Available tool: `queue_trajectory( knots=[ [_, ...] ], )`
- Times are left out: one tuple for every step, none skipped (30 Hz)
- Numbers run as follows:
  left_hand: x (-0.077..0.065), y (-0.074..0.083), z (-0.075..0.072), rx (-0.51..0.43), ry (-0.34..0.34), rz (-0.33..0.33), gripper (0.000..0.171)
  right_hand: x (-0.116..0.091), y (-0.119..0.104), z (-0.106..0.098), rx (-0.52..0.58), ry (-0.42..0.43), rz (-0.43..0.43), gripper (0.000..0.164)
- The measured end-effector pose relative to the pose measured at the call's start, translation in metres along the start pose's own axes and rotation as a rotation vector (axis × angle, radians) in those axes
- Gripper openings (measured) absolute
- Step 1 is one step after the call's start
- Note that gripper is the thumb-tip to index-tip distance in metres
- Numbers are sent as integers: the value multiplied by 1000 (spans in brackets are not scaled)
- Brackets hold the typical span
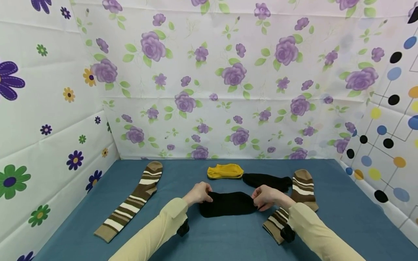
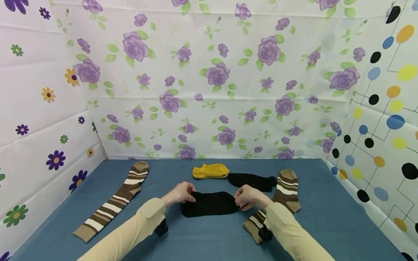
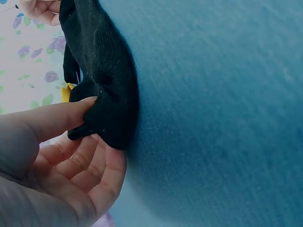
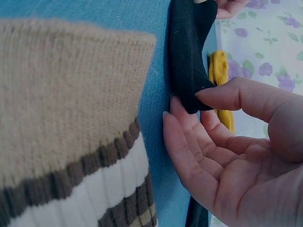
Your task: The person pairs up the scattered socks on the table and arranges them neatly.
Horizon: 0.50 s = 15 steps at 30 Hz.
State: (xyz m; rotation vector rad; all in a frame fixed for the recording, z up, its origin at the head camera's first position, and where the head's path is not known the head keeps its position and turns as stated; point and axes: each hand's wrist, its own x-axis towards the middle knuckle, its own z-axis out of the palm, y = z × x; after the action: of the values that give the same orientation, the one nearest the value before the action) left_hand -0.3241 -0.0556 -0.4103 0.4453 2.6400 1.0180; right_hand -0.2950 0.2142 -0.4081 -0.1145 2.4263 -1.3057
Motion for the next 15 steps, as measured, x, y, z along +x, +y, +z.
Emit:
queue_trajectory(
  knots=[
    [0, 0, 0, 8, 1, 1, 22, 0, 0, 0, 1, 3, 2, 17],
    [1, 0, 1, 11, 1, 1, 22, 0, 0, 0, 1, 4, 5, 17],
    [1, 0, 1, 19, 3, 5, 22, 0, 0, 1, 1, 7, 7, 17],
    [1, 1, 1, 24, 5, 8, 22, 0, 0, 1, 1, 7, 9, 17],
    [1, 1, 1, 30, 6, 13, 22, 0, -1, 1, -2, 6, 10, 17],
    [1, 1, 1, 34, 8, 17, 22, 0, -1, 1, -5, 6, 10, 16],
    [1, 1, 2, 38, 10, 21, 22, 0, -1, 0, -9, 5, 11, 16],
    [0, 1, 2, 41, 11, 27, 22, 0, -1, 0, -12, 5, 13, 16],
    [0, 2, 1, 45, 14, 33, 22, 0, -2, 0, -14, 5, 16, 16],
    [0, 2, 1, 48, 15, 36, 22, 0, -2, -1, -18, 7, 18, 16],
    [-1, 2, 1, 51, 17, 39, 21, -1, -3, -2, -21, 9, 20, 15],
    [-1, 3, 0, 56, 20, 42, 21, -1, -3, -2, -23, 12, 24, 16],
    [-1, 3, 0, 66, 23, 46, 21, -1, -4, -3, -24, 15, 27, 16],
    [-2, 4, -1, 74, 29, 52, 20, -1, -5, -4, -27, 19, 30, 17],
    [-2, 4, -2, 82, 37, 61, 20, -2, -5, -5, -32, 24, 31, 18]
  ],
)
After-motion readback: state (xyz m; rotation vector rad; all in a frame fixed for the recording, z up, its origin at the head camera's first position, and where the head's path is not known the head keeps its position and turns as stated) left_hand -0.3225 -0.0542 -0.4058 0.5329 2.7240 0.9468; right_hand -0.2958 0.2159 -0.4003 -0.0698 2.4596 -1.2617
